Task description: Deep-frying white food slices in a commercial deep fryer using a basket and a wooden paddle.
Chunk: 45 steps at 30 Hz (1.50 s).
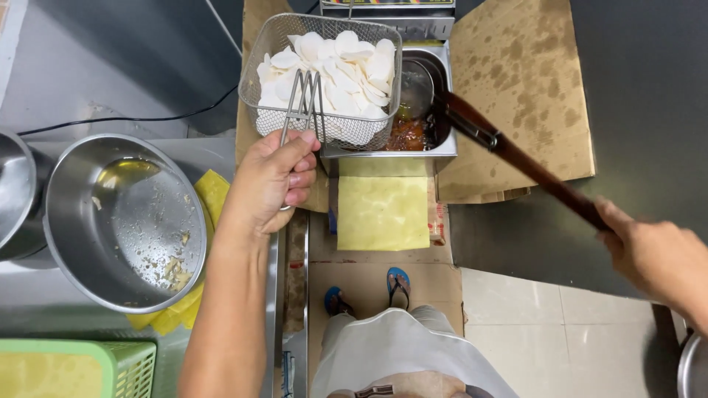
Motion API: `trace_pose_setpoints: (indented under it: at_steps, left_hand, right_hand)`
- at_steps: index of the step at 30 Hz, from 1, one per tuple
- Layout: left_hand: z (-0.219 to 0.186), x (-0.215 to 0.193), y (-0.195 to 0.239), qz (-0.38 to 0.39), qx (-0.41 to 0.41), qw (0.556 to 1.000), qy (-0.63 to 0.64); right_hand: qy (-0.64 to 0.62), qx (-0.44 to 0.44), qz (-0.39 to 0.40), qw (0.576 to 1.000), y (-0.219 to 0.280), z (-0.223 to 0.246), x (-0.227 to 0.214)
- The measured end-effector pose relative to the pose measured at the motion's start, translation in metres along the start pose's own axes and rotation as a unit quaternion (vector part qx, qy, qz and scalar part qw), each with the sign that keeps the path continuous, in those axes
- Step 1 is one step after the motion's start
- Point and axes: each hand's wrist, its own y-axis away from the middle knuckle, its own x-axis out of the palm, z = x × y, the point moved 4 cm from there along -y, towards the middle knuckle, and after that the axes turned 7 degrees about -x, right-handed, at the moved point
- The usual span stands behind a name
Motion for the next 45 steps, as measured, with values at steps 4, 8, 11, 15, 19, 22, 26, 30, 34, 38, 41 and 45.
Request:
trace_pose_setpoints:
  at_steps: [4, 8, 11, 15, 19, 22, 26, 30, 34, 38, 41, 45]
  left_hand:
    - [0.0, 0.004, -0.002, 0.014, 0.001, 1.0, 0.003]
    - [0.0, 0.003, -0.001, 0.024, 0.003, 1.0, 0.0]
    - [0.002, 0.004, 0.002, 0.018, -0.003, 1.0, 0.001]
    - [0.002, 0.007, 0.003, 0.018, -0.01, 1.0, -0.005]
    - [0.004, 0.008, -0.001, 0.026, -0.006, 1.0, -0.001]
    - [0.001, 0.007, 0.002, 0.016, 0.001, 1.0, -0.004]
    - [-0.001, 0.003, 0.005, 0.009, -0.001, 1.0, 0.002]
    - [-0.001, 0.0, -0.001, 0.018, 0.008, 1.0, 0.017]
    - [-0.007, -0.001, -0.001, 0.035, 0.017, 0.999, 0.037]
    - [-0.009, -0.001, -0.006, 0.024, 0.018, 0.999, 0.03]
    - [-0.009, 0.003, -0.005, 0.025, 0.024, 0.999, 0.015]
    - [-0.012, 0.003, 0.0, 0.011, 0.031, 0.999, 0.014]
  right_hand:
    - [0.192, 0.0, -0.046, 0.98, 0.021, 0.052, -0.079]
    - [0.172, -0.028, 0.062, 0.983, 0.0, 0.07, -0.116]
    - [0.161, 0.03, 0.115, 0.98, -0.027, 0.039, -0.112]
    - [0.175, -0.036, 0.065, 0.982, -0.078, -0.009, -0.095]
    - [0.061, -0.076, 0.156, 0.983, -0.068, 0.037, -0.131]
    - [-0.126, -0.083, 0.169, 0.974, -0.06, 0.059, -0.134]
    - [-0.25, -0.123, 0.182, 0.943, -0.069, 0.012, -0.072]
    - [-0.426, -0.019, 0.196, 0.883, -0.045, -0.037, 0.005]
    - [-0.574, 0.018, 0.131, 0.808, -0.001, -0.051, 0.054]
    - [-0.387, -0.012, -0.074, 0.919, 0.024, -0.053, 0.04]
    - [-0.124, -0.029, -0.132, 0.983, 0.027, -0.039, 0.016]
    - [0.072, 0.011, -0.032, 0.997, 0.028, 0.013, -0.05]
